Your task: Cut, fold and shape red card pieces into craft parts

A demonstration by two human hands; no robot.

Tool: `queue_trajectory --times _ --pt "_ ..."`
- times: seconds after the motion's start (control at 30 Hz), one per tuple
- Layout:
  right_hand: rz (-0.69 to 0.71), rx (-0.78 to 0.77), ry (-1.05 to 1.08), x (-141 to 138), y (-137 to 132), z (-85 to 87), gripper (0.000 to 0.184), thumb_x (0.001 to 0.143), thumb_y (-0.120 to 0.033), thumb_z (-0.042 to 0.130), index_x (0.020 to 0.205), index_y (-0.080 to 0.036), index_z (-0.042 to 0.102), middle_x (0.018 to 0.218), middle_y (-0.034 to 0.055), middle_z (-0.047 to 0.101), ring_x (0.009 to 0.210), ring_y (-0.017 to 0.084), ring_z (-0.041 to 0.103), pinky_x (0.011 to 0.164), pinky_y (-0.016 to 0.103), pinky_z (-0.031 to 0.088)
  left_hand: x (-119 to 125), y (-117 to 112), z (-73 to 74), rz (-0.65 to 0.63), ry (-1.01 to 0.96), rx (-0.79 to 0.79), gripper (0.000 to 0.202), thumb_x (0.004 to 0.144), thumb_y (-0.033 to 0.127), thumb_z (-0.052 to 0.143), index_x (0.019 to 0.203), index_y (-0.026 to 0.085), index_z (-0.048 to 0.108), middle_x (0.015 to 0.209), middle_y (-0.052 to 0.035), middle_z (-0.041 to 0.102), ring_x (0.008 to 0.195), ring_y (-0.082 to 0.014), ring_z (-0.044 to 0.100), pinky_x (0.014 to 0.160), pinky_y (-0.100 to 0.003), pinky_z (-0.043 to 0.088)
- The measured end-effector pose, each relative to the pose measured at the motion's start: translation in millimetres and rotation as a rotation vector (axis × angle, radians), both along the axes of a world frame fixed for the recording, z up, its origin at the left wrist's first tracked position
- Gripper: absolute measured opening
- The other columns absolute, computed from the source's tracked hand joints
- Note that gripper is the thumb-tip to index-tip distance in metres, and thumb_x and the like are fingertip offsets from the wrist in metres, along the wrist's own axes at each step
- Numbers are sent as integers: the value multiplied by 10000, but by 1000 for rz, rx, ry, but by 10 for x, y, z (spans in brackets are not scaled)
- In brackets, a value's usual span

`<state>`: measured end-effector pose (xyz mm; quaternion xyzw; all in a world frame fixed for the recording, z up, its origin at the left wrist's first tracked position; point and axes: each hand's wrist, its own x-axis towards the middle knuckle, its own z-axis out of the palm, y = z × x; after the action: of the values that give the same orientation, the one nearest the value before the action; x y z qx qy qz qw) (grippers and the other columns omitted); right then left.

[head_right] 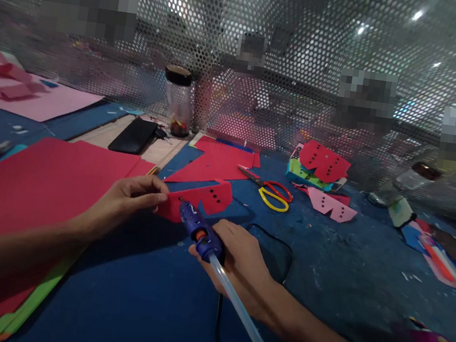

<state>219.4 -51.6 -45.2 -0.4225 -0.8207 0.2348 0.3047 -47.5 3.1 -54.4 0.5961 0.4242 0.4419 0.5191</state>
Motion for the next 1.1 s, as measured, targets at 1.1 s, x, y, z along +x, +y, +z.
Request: queue_trajectory --times 1.1 --pt "-22 -177 66 -38 -27 43 325 900 -359 697 734 -221 455 675 -52 451 579 99 397 535 232 322 -15 -11 4 -8 13 -1 195 869 357 725 829 181 653 708 26 597 664 -112 523 633 -246 387"
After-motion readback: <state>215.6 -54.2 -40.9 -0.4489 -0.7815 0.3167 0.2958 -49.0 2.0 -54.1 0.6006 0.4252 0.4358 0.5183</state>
